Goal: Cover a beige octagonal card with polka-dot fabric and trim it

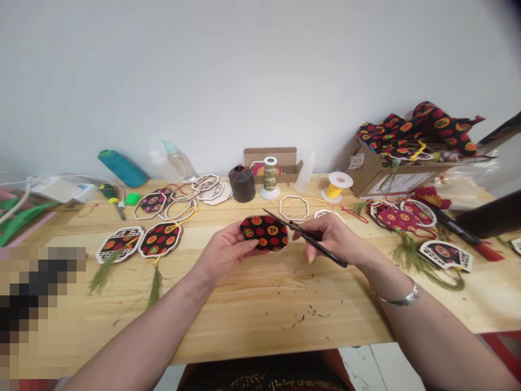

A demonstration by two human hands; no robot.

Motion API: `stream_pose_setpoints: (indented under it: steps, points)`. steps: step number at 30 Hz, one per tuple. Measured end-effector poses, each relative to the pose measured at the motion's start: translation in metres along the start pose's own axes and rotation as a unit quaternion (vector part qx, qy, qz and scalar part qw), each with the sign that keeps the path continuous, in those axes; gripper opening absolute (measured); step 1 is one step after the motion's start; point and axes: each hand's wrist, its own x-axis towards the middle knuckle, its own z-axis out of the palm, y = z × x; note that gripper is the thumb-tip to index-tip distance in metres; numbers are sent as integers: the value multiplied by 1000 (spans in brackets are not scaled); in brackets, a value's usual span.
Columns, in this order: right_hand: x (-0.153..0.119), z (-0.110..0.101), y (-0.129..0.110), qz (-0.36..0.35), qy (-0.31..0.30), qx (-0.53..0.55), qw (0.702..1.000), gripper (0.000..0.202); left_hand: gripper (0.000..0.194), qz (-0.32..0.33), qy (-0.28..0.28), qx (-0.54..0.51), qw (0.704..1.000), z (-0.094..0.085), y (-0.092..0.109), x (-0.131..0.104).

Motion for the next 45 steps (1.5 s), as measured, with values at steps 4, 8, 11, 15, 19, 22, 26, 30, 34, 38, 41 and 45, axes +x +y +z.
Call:
stream_pose_setpoints:
  steps: [4, 8, 11, 15, 19, 22, 26, 30, 34, 38, 41, 45]
  points:
    - [0, 1, 0, -7, 8, -3, 1000, 24, 28, -3, 3, -1, 1000, 1, 1, 0]
    - [1, 2, 1, -19, 21, -7, 1000, 31, 29, -3, 3, -2, 1000, 1, 2, -1]
    - [1, 3, 1, -21, 38, -6, 999, 36, 31, -2, 7, -3, 1000, 1, 2, 0]
    - [-1, 2, 0, -11, 73, 4, 997, 43, 33, -6, 13, -1, 1000, 2, 3, 0]
    - [-2, -2, -1, -21, 110, 27, 993, 51, 32, -9, 28, 7, 1000, 2, 4, 0]
    - [0, -5, -2, -31, 127, 10, 991, 51, 33, -8, 35, 25, 999, 1, 2, -1]
    - [2, -4, -1, -22, 130, 0, 991, 51, 31, 18, 48, 69, 996, 0, 0, -1]
    - [2, -4, 1, -16, 120, -5, 993, 53, 32, 19, 52, 118, 991, 2, 0, -2]
    - [-1, -7, 2, -31, 77, -33, 996, 66, 33, 15, 53, 143, 988, 3, 1, -2]
    - [-3, -11, 1, -33, 38, -126, 991, 68, 32, 25, 61, 140, 988, 0, -1, -1]
    - [-4, -13, 1, -39, 27, -167, 985, 62, 32, 23, 58, 138, 988, -1, -2, 0]
    - [-5, -14, 0, -46, 19, -179, 983, 52, 32, 21, 58, 137, 989, -3, -3, 0]
